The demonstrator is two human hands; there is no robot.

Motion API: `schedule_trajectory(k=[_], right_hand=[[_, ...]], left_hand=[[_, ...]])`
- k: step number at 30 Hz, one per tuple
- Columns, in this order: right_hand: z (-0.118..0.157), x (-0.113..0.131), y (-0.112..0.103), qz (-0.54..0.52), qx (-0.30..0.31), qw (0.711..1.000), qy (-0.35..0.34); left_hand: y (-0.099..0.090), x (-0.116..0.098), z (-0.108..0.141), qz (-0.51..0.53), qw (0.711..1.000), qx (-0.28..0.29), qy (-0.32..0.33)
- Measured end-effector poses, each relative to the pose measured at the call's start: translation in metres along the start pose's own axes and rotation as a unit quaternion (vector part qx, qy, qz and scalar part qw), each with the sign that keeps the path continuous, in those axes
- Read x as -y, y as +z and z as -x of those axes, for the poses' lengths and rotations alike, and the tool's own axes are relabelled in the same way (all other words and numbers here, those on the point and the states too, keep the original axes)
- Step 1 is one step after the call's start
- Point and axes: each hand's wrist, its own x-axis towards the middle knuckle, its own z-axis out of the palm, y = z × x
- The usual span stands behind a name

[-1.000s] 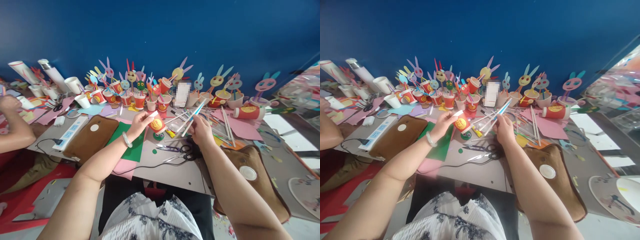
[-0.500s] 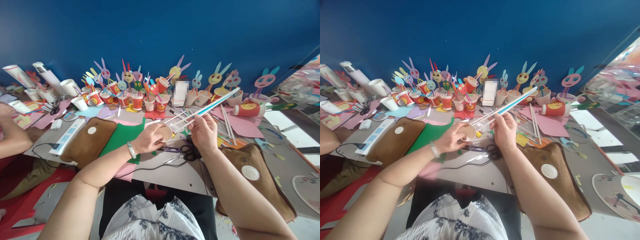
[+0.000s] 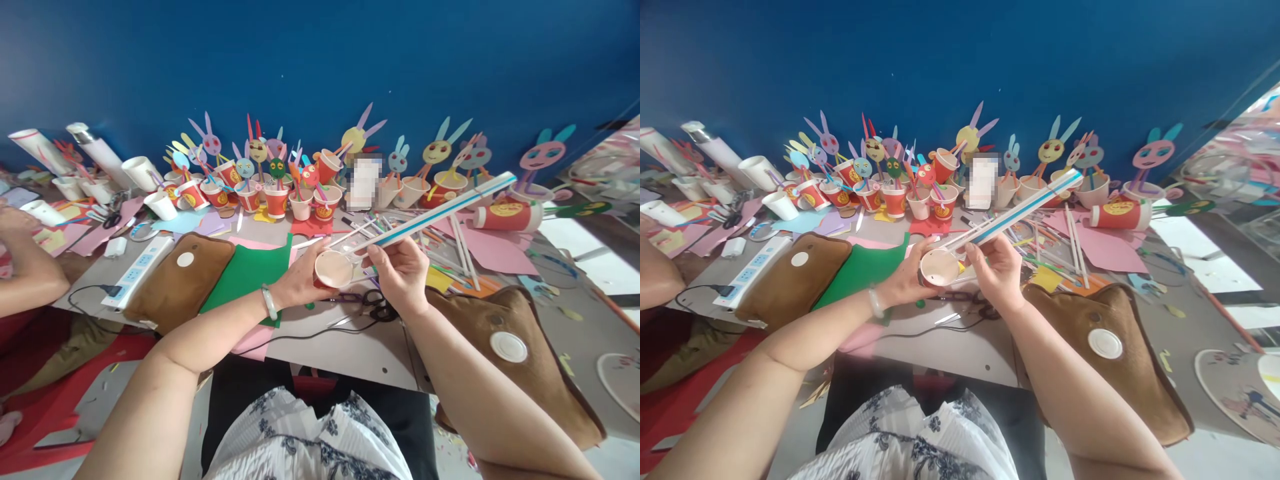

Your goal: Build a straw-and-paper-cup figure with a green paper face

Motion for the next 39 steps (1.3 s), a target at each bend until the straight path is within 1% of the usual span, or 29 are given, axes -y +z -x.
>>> schedule_trajectory(k=[4,8,11,13,15,18,21,25,29,34,39], right_hand=[[0.003,-0.005,-0.001,0.025,0.022,0.999,-0.001],[0.005,-0.008,-0.002,0.048,0.052,0.997,0.010],[0.005,-0.009,-0.002,0.061,0.062,0.996,0.015],[0.007,-0.010,-0.002,0.078,0.057,0.995,0.007],[0.008,-0.012,-0.002,0.097,0.049,0.994,-0.011],[0.011,-0.012,-0.003,0.119,0.028,0.991,-0.048],[0.012,-0.008,-0.001,0.136,0.021,0.987,-0.085],[0.012,0.001,0.002,0.121,0.049,0.984,-0.124],[0.013,0.005,0.005,0.108,0.056,0.984,-0.131],[0.014,0.006,0.005,0.142,0.019,0.983,-0.117],[0.014,0.005,0.002,0.154,0.032,0.981,-0.110]], left_hand=[[0.000,-0.002,-0.002,0.006,0.998,-0.004,-0.055],[0.001,-0.005,-0.001,0.013,0.998,-0.029,-0.057],[0.001,-0.010,-0.001,0.009,0.998,-0.031,-0.052],[0.000,-0.015,-0.001,0.002,0.999,-0.025,-0.040],[-0.002,-0.018,-0.002,-0.001,1.000,-0.017,-0.012],[-0.002,-0.017,-0.001,-0.003,1.000,-0.024,0.019],[0.000,-0.011,0.002,0.001,0.999,-0.041,0.016],[0.001,-0.006,0.003,0.009,0.998,-0.060,0.006],[0.000,-0.007,0.002,0.016,0.996,-0.082,-0.015],[0.001,-0.008,-0.001,0.047,0.994,-0.097,-0.035],[0.001,-0.009,-0.003,0.051,0.991,-0.120,-0.043]])
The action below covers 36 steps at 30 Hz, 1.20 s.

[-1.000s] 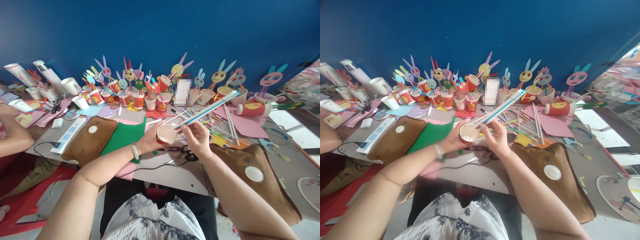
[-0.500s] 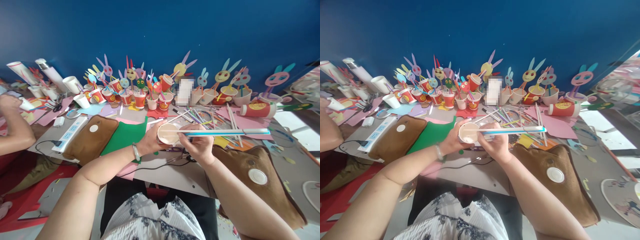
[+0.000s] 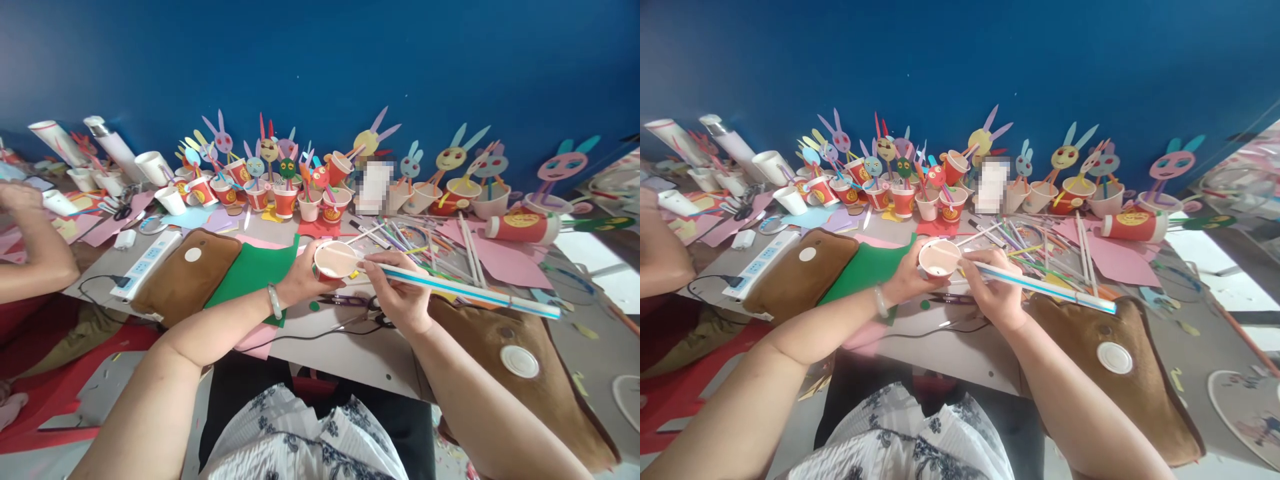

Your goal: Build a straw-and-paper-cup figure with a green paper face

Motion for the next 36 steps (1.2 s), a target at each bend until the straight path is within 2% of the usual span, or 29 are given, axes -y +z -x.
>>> schedule_trajectory(k=[12,19,27,36], right_hand=[[-0.0011,-0.0032,0.0010,0.015,0.006,0.998,-0.055],[0.0000,-0.0055,0.0023,0.032,-0.004,0.996,-0.088],[-0.0004,-0.0084,0.0023,0.041,-0.012,0.991,-0.127],[-0.0002,-0.0086,0.0022,0.067,0.025,0.988,-0.134]], left_hand=[[0.0011,-0.0020,0.0005,0.006,1.000,0.010,-0.010],[0.0016,-0.0029,0.0001,-0.002,1.000,0.010,0.011],[0.0011,-0.0057,0.0008,-0.014,1.000,0.017,-0.008],[0.0008,-0.0043,0.0013,-0.038,0.999,0.019,0.000]])
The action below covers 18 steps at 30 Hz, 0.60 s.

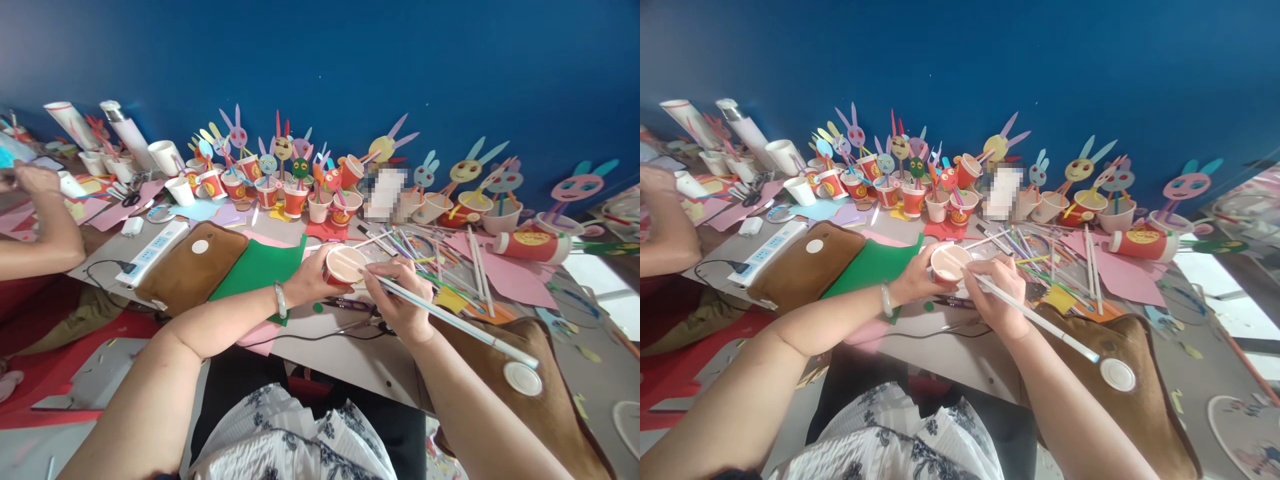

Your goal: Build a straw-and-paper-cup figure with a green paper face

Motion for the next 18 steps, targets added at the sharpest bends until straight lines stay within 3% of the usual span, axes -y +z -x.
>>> schedule_trajectory(k=[8,18], right_hand=[[-0.005,0.008,-0.003,0.002,0.051,0.998,0.026],[0.007,0.001,0.001,-0.018,0.024,0.991,0.128]], left_hand=[[0.001,0.000,0.003,-0.003,1.000,0.023,0.007],[0.002,-0.004,0.009,0.020,0.997,0.075,0.012]])
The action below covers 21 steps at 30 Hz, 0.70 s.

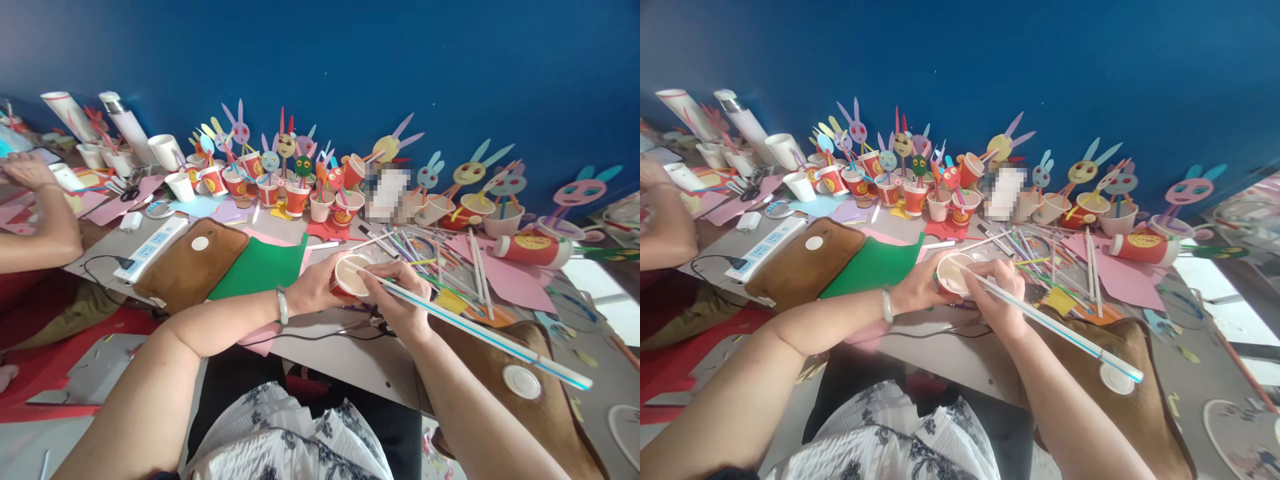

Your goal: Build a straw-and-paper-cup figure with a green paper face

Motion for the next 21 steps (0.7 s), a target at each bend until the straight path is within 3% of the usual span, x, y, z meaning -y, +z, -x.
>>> schedule_trajectory(k=[9,21], right_hand=[[0.001,0.000,0.006,0.004,-0.071,0.997,-0.028],[-0.006,0.004,0.000,-0.007,0.003,0.998,0.069]], left_hand=[[-0.001,0.008,-0.004,0.011,0.994,0.018,0.106],[-0.004,0.006,-0.002,-0.008,0.999,0.022,0.046]])
